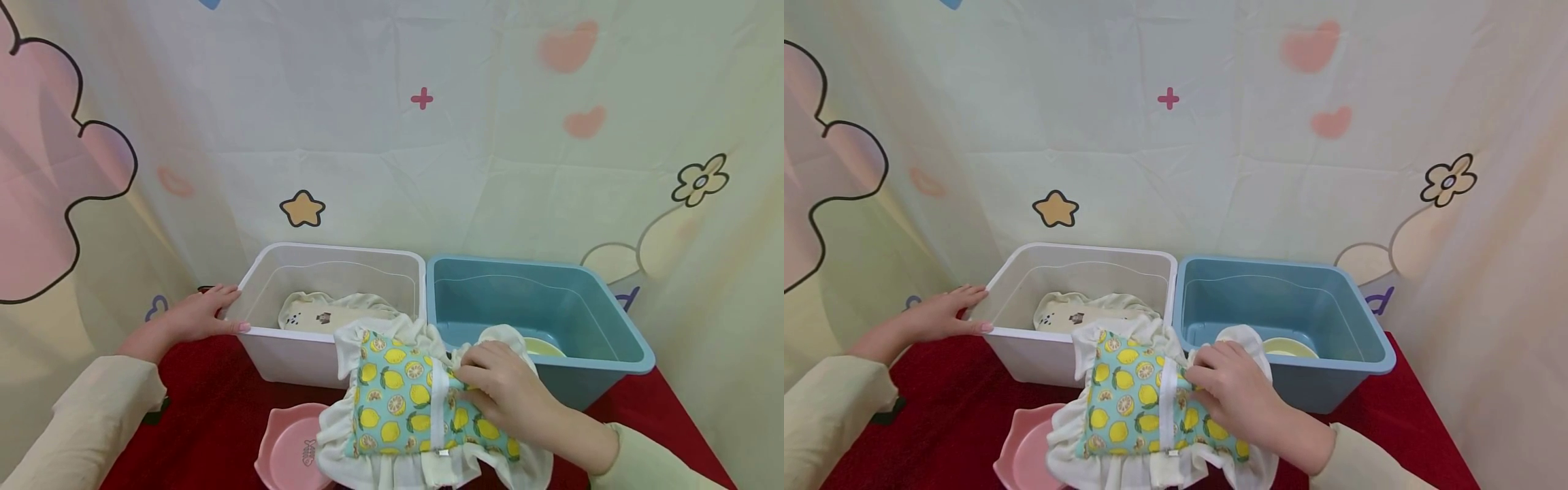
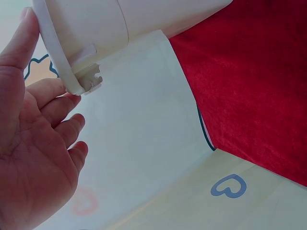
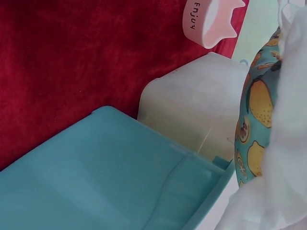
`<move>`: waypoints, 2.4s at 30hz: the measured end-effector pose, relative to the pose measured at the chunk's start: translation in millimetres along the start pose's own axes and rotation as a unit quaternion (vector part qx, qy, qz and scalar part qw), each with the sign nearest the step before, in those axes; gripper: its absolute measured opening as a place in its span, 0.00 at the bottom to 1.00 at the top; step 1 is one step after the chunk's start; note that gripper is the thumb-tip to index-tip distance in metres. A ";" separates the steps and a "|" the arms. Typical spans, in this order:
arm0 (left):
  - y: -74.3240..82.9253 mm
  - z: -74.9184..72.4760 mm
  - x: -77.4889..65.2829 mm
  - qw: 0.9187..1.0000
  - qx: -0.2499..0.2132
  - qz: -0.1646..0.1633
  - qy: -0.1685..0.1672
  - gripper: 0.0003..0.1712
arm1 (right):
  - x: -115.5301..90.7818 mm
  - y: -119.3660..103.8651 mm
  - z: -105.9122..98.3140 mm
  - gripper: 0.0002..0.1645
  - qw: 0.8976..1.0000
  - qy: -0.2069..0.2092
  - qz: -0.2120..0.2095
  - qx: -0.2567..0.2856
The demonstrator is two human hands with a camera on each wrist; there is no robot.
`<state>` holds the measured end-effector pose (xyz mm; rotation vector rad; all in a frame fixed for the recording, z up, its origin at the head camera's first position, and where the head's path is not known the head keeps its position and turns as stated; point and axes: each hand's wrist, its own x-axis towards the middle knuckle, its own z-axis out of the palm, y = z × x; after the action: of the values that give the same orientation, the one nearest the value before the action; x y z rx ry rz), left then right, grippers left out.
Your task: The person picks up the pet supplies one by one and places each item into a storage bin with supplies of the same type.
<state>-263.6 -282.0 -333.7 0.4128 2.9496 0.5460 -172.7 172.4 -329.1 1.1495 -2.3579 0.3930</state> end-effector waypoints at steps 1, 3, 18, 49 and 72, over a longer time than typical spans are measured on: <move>0.1 -0.1 0.3 1.000 0.001 0.001 0.000 0.53 | 0.7 0.5 -0.2 0.14 1.000 -0.002 0.002 0.000; 0.4 -0.2 0.5 1.000 0.002 0.002 -0.001 0.53 | 2.3 1.9 -0.4 0.14 1.000 -0.004 0.005 0.001; 0.5 -0.7 0.2 1.000 -0.001 -0.001 -0.001 0.53 | 14.0 8.8 -0.3 0.12 1.000 -0.002 0.002 0.010; 4.2 -0.6 -1.9 1.000 0.000 -0.006 -0.005 0.54 | 34.0 19.8 4.2 0.10 0.999 0.013 -0.028 0.023; 1.6 -0.5 -1.5 1.000 0.006 0.003 -0.001 0.53 | 55.3 27.7 9.6 0.07 0.998 0.021 -0.031 0.057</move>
<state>-261.8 -281.2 -332.5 0.4245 2.9517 0.5294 -226.8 148.5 -308.6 1.2505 -2.2830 0.5300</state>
